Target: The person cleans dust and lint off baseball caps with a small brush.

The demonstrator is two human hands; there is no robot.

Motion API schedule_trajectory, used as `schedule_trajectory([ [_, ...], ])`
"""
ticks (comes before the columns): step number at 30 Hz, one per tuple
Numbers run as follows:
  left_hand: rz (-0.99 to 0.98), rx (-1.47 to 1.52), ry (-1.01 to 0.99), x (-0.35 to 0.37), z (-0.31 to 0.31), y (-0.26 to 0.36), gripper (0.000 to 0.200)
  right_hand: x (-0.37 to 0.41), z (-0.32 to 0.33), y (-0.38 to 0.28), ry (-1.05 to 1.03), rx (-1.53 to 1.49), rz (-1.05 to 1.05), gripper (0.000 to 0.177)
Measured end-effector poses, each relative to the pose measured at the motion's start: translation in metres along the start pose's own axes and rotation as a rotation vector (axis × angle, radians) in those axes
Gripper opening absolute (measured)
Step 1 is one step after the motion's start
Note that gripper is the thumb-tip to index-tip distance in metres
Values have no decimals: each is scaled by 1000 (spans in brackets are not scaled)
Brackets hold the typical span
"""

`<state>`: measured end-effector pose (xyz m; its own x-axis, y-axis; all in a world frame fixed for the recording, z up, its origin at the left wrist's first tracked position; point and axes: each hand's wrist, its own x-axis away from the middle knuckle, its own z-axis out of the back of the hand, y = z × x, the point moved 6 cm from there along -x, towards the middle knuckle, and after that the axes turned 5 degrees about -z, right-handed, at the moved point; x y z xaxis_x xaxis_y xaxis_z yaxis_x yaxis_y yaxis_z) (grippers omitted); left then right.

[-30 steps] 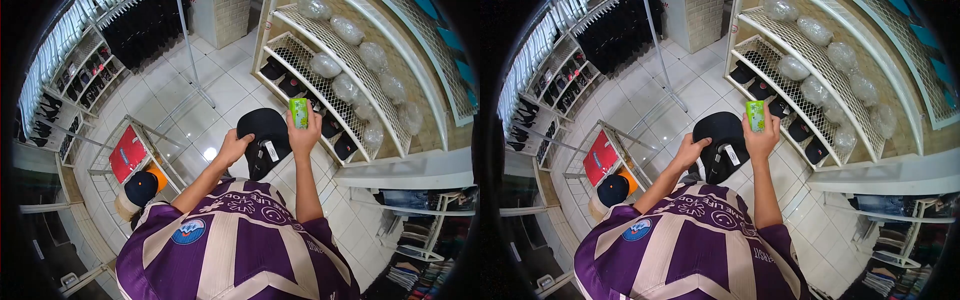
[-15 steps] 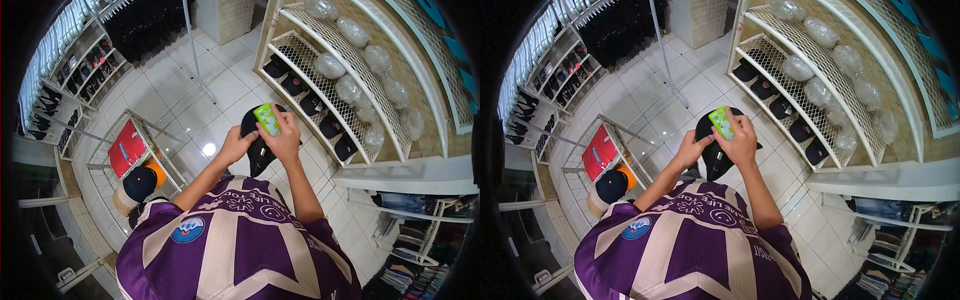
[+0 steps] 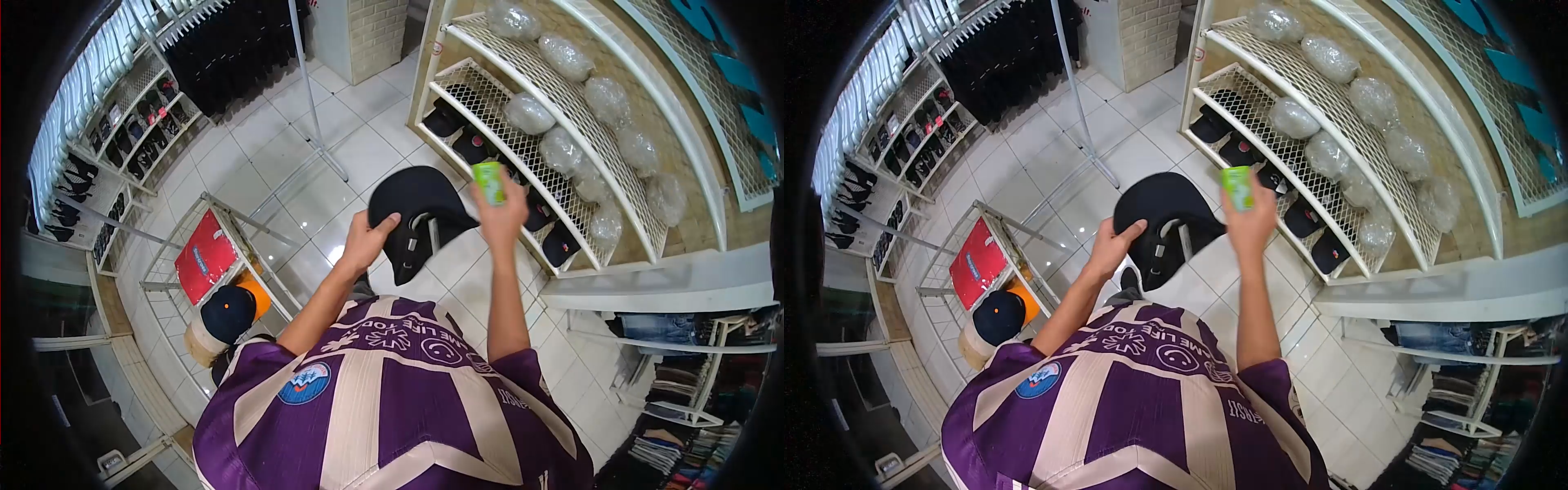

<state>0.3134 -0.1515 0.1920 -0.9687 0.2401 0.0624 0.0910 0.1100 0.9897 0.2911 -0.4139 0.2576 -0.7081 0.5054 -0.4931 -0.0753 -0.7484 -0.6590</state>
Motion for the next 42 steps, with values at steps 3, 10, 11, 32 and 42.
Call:
schedule_trajectory([
  [3,277,470,47,-4,15,-10,34,-19,43,11,-28,-627,-257,54],
  [10,430,925,18,-10,-1,-38,26,1,37,12,-428,-1059,-268,50],
  [11,436,920,8,-11,-4,-38,26,4,28,12,-472,-992,-249,51],
  [32,-353,-939,-524,-3,-101,92,41,13,89,-36,-409,-254,83,61],
  [42,-451,-693,-151,13,-140,72,36,36,174,21,-91,39,-21,65],
])
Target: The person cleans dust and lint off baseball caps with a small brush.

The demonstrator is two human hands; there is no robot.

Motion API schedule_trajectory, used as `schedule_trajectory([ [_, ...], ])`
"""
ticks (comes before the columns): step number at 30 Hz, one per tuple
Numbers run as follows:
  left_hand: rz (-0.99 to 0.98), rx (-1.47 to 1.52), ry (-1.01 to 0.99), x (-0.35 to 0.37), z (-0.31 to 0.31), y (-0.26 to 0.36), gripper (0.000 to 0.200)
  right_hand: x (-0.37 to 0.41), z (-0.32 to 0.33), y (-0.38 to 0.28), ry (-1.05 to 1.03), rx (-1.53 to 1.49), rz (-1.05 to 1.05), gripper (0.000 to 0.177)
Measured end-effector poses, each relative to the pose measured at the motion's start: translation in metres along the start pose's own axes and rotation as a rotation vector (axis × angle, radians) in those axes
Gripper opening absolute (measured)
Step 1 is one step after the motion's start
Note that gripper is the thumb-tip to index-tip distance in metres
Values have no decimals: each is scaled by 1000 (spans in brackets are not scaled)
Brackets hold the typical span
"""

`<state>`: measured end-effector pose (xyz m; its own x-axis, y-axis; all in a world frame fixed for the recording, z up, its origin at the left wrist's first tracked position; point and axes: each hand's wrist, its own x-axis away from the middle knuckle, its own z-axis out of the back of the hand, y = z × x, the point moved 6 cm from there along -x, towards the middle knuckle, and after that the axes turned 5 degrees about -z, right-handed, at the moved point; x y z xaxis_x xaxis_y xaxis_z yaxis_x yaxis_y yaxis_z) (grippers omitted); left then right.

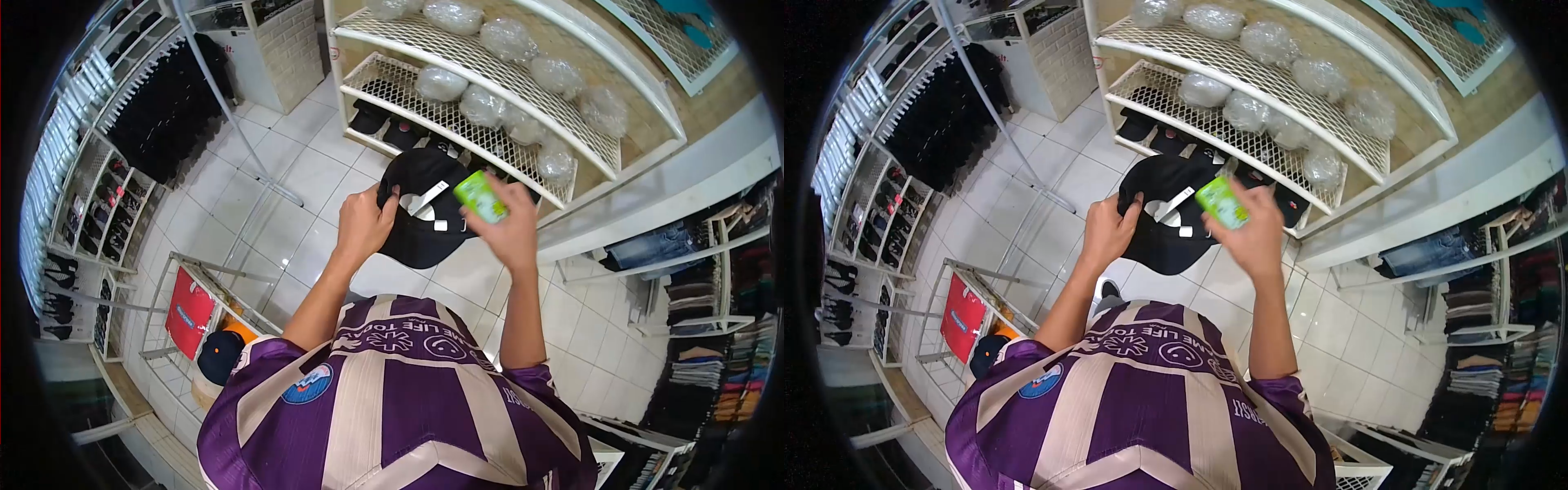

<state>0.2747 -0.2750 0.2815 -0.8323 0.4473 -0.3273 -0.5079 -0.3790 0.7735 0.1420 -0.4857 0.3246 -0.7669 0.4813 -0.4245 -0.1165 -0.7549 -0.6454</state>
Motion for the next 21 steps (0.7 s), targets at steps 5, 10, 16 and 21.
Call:
schedule_trajectory([
  [5,-9,-42,101,-11,-10,7,32,-4,15,72,9,464,-314,64],
  [10,-39,33,106,-45,-25,3,30,-30,26,19,91,50,-76,65],
  [16,-87,226,133,-125,-43,-17,33,-111,28,60,256,402,-149,59],
  [21,-133,267,35,-218,-45,-2,43,-210,76,-17,617,191,165,42],
])
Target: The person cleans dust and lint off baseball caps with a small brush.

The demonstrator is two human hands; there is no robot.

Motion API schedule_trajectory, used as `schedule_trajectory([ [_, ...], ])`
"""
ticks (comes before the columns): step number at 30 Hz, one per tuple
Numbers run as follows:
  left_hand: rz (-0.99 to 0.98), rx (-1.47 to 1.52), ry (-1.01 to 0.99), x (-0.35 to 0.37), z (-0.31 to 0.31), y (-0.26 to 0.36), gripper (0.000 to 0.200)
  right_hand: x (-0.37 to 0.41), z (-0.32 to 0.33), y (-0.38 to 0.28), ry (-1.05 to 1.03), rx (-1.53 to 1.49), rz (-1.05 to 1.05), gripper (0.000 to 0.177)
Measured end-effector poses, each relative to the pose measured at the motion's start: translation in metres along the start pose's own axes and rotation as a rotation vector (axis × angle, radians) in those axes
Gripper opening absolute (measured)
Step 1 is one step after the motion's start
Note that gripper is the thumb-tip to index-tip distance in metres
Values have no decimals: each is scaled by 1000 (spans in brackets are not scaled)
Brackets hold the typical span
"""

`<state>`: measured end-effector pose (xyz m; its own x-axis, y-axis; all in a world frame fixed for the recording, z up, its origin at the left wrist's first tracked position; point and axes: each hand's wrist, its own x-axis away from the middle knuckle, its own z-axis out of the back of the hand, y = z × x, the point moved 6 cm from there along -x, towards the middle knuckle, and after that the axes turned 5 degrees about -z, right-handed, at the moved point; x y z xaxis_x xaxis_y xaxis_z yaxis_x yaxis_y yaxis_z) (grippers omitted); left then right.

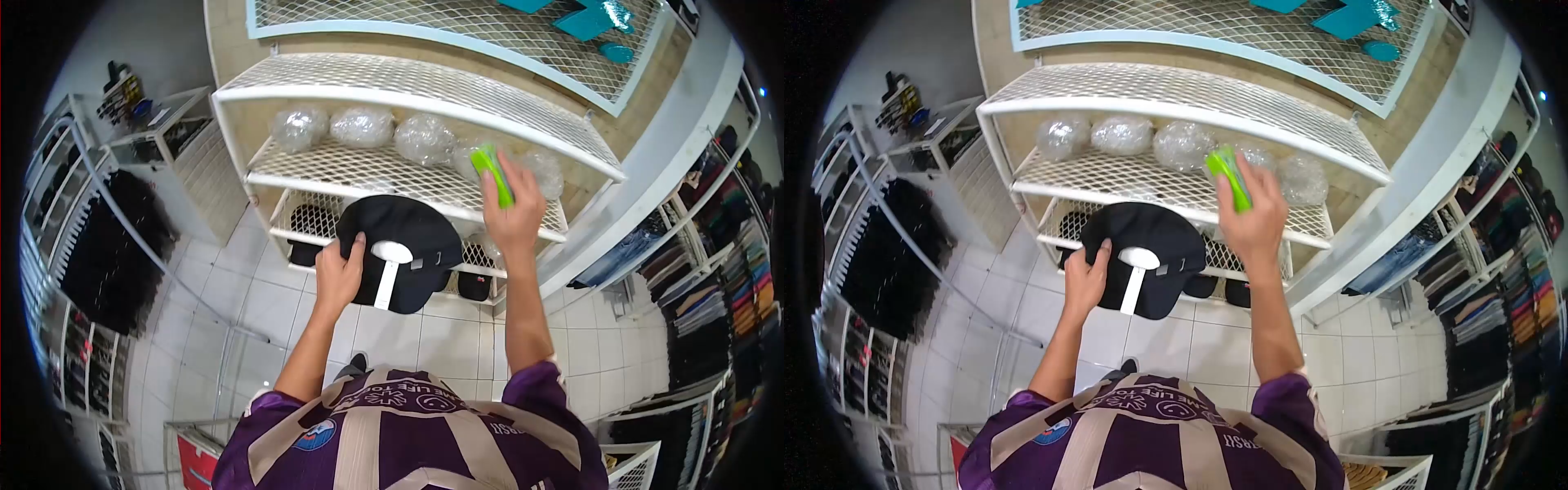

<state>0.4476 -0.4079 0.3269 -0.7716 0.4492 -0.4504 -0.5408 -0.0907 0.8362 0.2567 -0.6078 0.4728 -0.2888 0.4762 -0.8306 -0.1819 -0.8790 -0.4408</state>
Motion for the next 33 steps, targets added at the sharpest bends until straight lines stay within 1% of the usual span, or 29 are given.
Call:
schedule_trajectory([
  [1,32,-36,-48,-19,-1,7,44,-25,-8,-9,54,32,77,44],
  [2,28,-34,-62,-37,-9,-2,45,-50,-18,-15,110,62,156,46],
  [3,-90,123,0,-51,-10,12,45,-73,-34,-14,98,85,169,49],
  [5,-89,72,-43,-80,-22,-6,44,-115,-64,-2,100,117,171,51],
  [7,-85,111,-79,-98,-25,2,46,-143,-97,21,29,137,156,48],
  [8,-73,147,-99,-104,-27,3,47,-149,-107,31,36,144,148,48],
  [10,-63,162,-125,-115,-33,-7,49,-157,-128,47,-69,172,67,45],
  [12,-82,239,-115,-124,-35,-3,52,-154,-133,55,-70,167,46,45],
  [15,-46,269,-135,-135,-54,-31,51,-151,-136,62,-124,159,-22,47],
  [16,-23,276,-212,-136,-54,-26,50,-144,-122,50,19,146,76,49],
  [17,-13,263,-232,-130,-52,-20,50,-136,-108,37,166,133,174,51],
  [18,-29,248,-193,-128,-51,-11,50,-122,-91,31,212,42,153,52],
  [19,-50,238,-152,-128,-52,-6,50,-100,-73,26,260,24,121,53],
  [20,-78,268,-101,-126,-60,-17,52,-74,-55,22,305,8,96,54],
  [21,-67,272,-113,-125,-67,-22,52,-38,-46,34,316,-92,-52,59],
  [22,-12,275,-146,-120,-74,-29,54,5,-41,50,323,-188,-204,64],
  [23,46,276,-182,-112,-83,-36,55,46,-46,59,278,-261,-328,69],
  [24,-26,284,-188,-106,-94,-36,59,88,-55,65,238,-328,-467,75],
  [25,-24,235,-217,-95,-101,-30,59,122,-63,69,151,-353,-632,83],
  [26,52,237,-239,-81,-112,-26,59,155,-72,85,118,-376,-660,89],
  [27,119,233,-266,-67,-126,-23,59,165,-71,72,147,-619,-885,88],
  [28,119,318,-247,-51,-144,-23,58,182,-70,74,189,-678,-963,85],
  [29,122,313,-297,-34,-161,-21,58,199,-65,80,236,-739,-1032,82],
  [31,2,517,-276,-8,-179,1,52,226,-43,95,314,-678,-1107,81],
  [32,169,284,-468,7,-185,-14,45,242,-35,99,344,-628,-1162,79],
  [33,181,279,-501,25,-193,-10,45,258,-23,103,365,-610,-1187,79],
])
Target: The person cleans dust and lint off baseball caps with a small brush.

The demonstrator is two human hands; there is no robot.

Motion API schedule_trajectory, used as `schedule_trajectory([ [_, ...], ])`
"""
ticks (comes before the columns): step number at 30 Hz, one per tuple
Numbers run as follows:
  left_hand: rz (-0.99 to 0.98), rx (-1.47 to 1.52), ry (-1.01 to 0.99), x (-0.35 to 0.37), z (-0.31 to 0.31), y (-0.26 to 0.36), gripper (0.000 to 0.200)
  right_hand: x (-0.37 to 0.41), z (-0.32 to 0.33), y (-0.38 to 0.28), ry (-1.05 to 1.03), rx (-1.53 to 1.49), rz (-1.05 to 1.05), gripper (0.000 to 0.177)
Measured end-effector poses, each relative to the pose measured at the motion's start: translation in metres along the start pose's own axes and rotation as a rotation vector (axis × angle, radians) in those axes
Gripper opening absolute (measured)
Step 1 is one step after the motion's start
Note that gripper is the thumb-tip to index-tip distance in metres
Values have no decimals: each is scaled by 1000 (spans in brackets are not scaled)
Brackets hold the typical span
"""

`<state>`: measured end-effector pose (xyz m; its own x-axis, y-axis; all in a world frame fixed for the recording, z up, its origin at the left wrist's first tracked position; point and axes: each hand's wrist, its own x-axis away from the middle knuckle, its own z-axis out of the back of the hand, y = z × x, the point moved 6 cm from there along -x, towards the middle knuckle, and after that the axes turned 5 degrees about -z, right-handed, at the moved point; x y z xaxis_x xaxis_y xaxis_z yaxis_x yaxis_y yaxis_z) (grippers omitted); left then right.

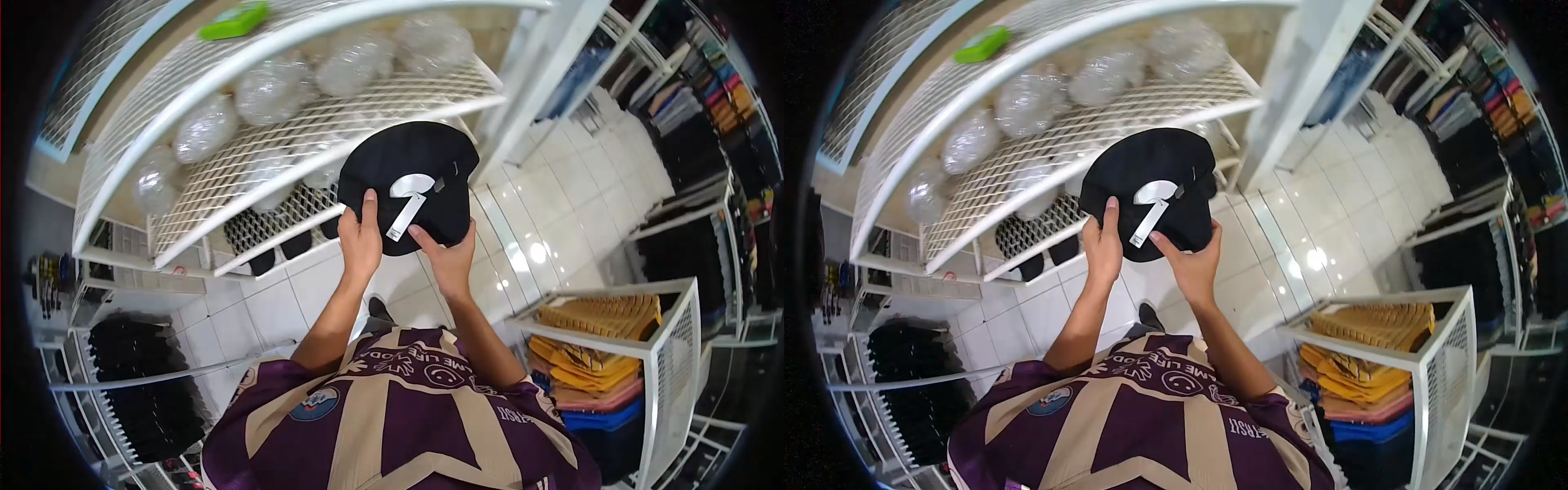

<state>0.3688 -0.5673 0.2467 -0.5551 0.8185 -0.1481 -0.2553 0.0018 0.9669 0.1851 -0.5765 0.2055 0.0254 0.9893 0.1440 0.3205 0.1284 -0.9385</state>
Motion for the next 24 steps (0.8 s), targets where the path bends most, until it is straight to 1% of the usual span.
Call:
schedule_trajectory([
  [2,5,46,-108,20,-37,-3,42,1,42,0,263,275,94,82],
  [3,43,97,-105,34,-55,5,41,3,56,3,257,291,80,82],
  [4,90,139,-144,46,-73,-9,38,5,75,3,355,313,108,75],
  [5,146,144,-142,58,-90,-24,37,5,97,2,444,335,139,67],
  [6,204,151,-134,70,-106,-41,36,0,116,4,416,351,132,67],
  [7,354,280,-89,83,-124,-56,34,-7,134,9,291,274,117,62],
  [8,473,292,-26,102,-133,-70,30,-6,150,19,181,193,92,56],
  [9,563,403,-8,114,-150,-100,27,-5,169,32,81,137,31,43],
  [10,674,507,9,127,-162,-109,25,-1,192,42,77,134,5,43],
  [11,805,469,90,144,-171,-117,23,0,212,62,52,169,-199,37],
  [12,711,592,82,151,-185,-132,23,1,227,81,26,210,-398,33],
  [13,740,575,67,158,-192,-159,23,2,235,89,22,220,-419,33],
  [14,769,561,57,168,-199,-184,24,3,242,95,18,167,-452,27],
  [15,778,562,76,168,-206,-193,24,-1,248,104,11,111,-478,22],
  [16,800,628,67,165,-215,-203,25,-6,251,117,4,116,-489,22],
  [17,822,695,60,163,-223,-212,27,-11,253,127,-10,52,-455,21],
  [18,826,695,74,158,-228,-218,27,-18,254,137,-26,-14,-417,20],
  [19,857,697,85,150,-233,-223,32,-27,254,150,-36,-11,-420,20],
  [20,888,700,96,141,-238,-232,37,-39,253,158,-35,36,-342,23],
  [21,817,679,53,128,-243,-242,45,-50,252,165,-35,79,-267,28],
  [22,756,615,-8,112,-247,-257,60,-66,246,174,-46,78,-276,28],
  [23,842,641,6,97,-246,-293,66,-93,234,184,-70,424,-77,36],
  [24,926,673,7,83,-245,-309,72,-114,221,182,-84,766,141,46],
])
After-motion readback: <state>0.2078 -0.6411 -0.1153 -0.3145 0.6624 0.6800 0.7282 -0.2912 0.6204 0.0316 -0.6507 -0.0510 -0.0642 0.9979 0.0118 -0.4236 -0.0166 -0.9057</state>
